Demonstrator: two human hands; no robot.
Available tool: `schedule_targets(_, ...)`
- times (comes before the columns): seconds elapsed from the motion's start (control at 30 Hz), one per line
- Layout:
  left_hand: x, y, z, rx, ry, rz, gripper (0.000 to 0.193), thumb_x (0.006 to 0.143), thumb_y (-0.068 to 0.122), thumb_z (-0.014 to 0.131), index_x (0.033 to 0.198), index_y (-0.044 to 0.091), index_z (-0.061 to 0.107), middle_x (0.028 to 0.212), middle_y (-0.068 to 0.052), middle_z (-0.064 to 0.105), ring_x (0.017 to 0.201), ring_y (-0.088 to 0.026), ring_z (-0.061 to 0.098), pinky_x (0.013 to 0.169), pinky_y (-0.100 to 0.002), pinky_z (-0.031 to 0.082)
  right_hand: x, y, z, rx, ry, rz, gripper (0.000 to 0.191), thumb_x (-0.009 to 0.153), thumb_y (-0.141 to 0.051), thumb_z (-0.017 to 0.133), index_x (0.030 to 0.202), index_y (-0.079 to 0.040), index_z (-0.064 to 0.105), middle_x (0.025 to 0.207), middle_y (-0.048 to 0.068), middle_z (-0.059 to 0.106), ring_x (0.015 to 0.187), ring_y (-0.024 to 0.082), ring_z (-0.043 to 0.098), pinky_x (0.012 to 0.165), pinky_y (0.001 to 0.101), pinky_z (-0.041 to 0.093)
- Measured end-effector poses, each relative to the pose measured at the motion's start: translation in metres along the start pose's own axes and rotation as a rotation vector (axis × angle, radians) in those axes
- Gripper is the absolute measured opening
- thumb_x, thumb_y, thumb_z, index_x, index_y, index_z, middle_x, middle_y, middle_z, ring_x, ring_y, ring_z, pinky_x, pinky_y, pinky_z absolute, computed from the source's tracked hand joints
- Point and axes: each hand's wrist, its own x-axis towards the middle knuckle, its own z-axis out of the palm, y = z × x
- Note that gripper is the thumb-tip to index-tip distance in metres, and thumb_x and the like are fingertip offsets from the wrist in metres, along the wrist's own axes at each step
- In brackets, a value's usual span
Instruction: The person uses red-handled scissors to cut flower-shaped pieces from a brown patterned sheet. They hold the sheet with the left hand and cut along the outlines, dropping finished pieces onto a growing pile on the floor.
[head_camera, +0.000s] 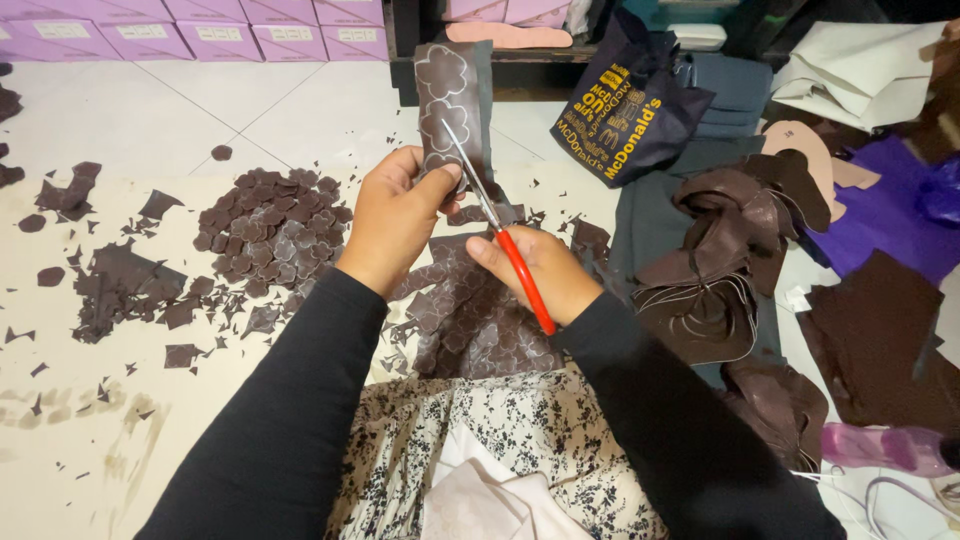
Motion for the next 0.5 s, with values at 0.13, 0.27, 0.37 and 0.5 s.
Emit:
schedule_targets(0.13,0.0,0.004,0.004,-0.022,-0.031,-0.009,0.009,0.098,0.01,0.063,0.098,0.001,0.064,0.084,-0.001,0.066,0.07,-0.007,0.058,0.065,-0.023,0.048,-0.001,-0.001,-0.004,0.121,-0.068,0.092,0.043,0.095,-0.052,0.059,0.08,-0.012,0.054,0.057,-0.004,0.046,0.046,0.008,0.045,0.043,0.0248,0.038)
schedule_targets(0.27,-0.003,0.007,0.005,-0.03,-0.033,-0.066,0.009,0.098,0.013,0.063,0.096,0.004,0.064,0.082,0.0,0.066,0.068,-0.006,0.056,0.061,-0.022,0.044,-0.004,0.001,-0.008,0.25,-0.118,0.124,0.047,0.098,-0.055,0.057,0.081,-0.011,0.051,0.061,-0.004,0.044,0.048,0.007,0.042,0.044,0.024,0.037)
schedule_targets(0.37,-0.004,0.006,0.004,0.035,-0.026,-0.091,0.01,0.098,0.013,0.063,0.095,0.004,0.064,0.079,0.0,0.066,0.067,-0.006,0.056,0.06,-0.022,0.043,-0.004,0.005,-0.009,0.252,-0.126,0.129,0.049,0.099,-0.055,0.053,0.08,-0.011,0.05,0.061,-0.003,0.045,0.048,0.007,0.043,0.044,0.0237,0.037)
schedule_targets(0.5,-0.003,0.001,0.006,0.009,-0.074,-0.05,0.01,0.098,0.013,0.064,0.094,0.003,0.065,0.08,-0.001,0.067,0.07,-0.008,0.06,0.067,-0.024,0.051,-0.004,0.014,-0.011,0.246,-0.154,0.093,0.049,0.1,-0.056,0.05,0.082,-0.01,0.051,0.062,-0.002,0.046,0.05,0.008,0.044,0.046,0.0237,0.038)
